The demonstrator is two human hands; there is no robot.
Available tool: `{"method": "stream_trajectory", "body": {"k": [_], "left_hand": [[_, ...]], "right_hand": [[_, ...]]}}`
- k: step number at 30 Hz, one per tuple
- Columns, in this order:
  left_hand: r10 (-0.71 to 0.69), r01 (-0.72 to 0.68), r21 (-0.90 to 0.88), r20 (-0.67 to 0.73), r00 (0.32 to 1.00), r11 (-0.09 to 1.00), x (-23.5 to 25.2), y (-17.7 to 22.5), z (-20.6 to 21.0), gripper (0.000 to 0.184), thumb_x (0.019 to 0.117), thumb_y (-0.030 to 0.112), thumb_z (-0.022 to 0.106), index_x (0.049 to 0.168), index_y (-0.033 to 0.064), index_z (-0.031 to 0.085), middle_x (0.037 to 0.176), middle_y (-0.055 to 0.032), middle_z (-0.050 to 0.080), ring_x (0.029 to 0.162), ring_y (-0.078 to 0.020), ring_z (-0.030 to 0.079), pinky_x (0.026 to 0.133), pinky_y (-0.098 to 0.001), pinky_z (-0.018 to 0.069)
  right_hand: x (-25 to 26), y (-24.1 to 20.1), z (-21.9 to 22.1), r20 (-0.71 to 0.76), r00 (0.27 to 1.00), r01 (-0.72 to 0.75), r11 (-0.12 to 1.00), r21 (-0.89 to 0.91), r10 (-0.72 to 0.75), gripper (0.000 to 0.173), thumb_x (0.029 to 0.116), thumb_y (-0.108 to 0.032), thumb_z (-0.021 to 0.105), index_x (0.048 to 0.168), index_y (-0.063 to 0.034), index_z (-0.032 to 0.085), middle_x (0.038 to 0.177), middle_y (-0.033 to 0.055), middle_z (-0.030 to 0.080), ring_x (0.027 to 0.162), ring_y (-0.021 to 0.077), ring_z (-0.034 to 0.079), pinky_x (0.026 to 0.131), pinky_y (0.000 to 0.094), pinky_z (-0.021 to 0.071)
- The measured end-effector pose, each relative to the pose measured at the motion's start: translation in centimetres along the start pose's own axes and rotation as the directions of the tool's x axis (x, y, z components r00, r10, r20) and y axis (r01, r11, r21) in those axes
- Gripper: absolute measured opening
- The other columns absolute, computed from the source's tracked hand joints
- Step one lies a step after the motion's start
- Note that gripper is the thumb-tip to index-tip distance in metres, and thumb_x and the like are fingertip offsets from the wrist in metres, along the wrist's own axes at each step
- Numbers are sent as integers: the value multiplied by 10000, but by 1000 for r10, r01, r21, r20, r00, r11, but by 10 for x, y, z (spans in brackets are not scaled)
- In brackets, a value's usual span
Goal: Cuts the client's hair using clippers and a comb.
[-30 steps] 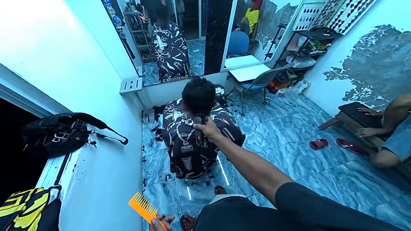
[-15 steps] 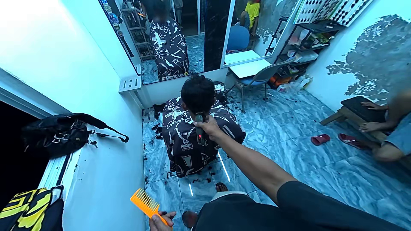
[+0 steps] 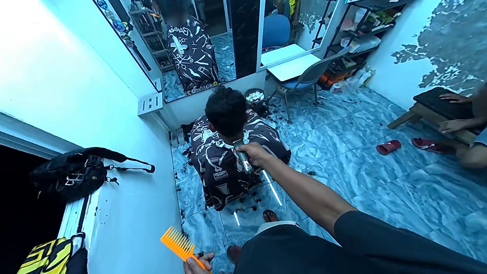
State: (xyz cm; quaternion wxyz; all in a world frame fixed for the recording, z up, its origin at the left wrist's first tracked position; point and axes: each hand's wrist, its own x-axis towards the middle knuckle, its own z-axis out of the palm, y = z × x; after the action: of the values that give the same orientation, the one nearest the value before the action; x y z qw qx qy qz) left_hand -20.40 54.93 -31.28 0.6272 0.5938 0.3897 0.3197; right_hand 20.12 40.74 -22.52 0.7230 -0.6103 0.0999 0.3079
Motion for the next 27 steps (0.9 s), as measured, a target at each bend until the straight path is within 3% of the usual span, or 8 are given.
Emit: {"method": "stream_trajectory", "body": {"k": [4, 9, 12, 16, 20, 23, 25, 27], "left_hand": [[7, -9, 41, 43, 999, 999, -2, 5, 5, 453, 1124, 293, 147, 1071, -3, 486, 557, 0, 600, 535, -156, 690, 576, -327, 627], [18, -23, 75, 57, 998, 997, -3, 12, 24, 447, 1126, 298, 166, 1093, -12, 487, 554, -18, 587, 529, -172, 684, 566, -340, 625], [38, -44, 90, 66, 997, 995, -5, 20, 45, 425, 1127, 291, 180, 1077, -3, 483, 547, -17, 582, 515, -170, 679, 555, -334, 625], [46, -70, 174, 139, 989, 982, -16, 14, 71, 325, 1118, 235, 251, 1121, -14, 461, 568, -29, 586, 511, -161, 665, 536, -306, 609], [31, -140, 404, 266, 964, 904, -4, -19, 95, 284, 1089, 213, 377, 1203, -33, 461, 629, -47, 648, 509, -126, 637, 516, -285, 566], [39, -259, 574, 367, 929, 777, 11, -28, 127, 354, 1080, 269, 412, 1224, -33, 524, 721, -33, 700, 595, -123, 687, 603, -322, 619], [121, -446, 619, 493, 861, 646, 36, -3, 160, 403, 1078, 281, 430, 1234, -59, 580, 810, -79, 730, 700, -172, 722, 707, -409, 635], [279, -672, 552, 631, 724, 493, 70, 36, 198, 363, 1066, 256, 484, 1177, -55, 633, 850, -113, 737, 744, -209, 731, 715, -452, 629]], "right_hand": [[6, 0, -15, 34, 997, 67, 991, -118, -63, 492, 907, -208, 763, 1311, -6, 570, 1004, 191, 693, 757, 281, 706, 686, 426, 621], [7, -12, -26, 162, 975, 154, 988, -13, -150, 519, 917, -168, 739, 1379, -38, 541, 1098, 197, 681, 833, 311, 709, 710, 461, 625], [7, -14, -33, 152, 984, 98, 993, -60, -88, 506, 909, -170, 751, 1348, -23, 548, 1002, 194, 691, 737, 285, 702, 652, 435, 621], [2, -29, -46, 341, 931, 135, 991, 15, -132, 457, 978, -204, 688, 1385, -53, 546, 1064, 187, 690, 808, 297, 709, 700, 463, 623], [-30, 36, -122, 554, 823, -105, 993, -60, 121, 416, 1020, -307, 586, 1348, -58, 528, 1046, 163, 699, 782, 271, 711, 671, 436, 624], [-74, 112, -209, 620, 751, -352, 933, 82, 229, 579, 922, -486, 652, 1370, -144, 519, 1154, 115, 684, 849, 239, 708, 672, 406, 621], [-102, 142, -260, 582, 770, -463, 856, 231, 260, 555, 938, -552, 624, 1374, -215, 553, 1200, 85, 690, 868, 238, 720, 625, 406, 626], [-119, 155, -298, 513, 802, -519, 783, 342, 307, 566, 934, -671, 576, 1334, -271, 593, 1169, 58, 718, 815, 249, 733, 593, 457, 626]]}}
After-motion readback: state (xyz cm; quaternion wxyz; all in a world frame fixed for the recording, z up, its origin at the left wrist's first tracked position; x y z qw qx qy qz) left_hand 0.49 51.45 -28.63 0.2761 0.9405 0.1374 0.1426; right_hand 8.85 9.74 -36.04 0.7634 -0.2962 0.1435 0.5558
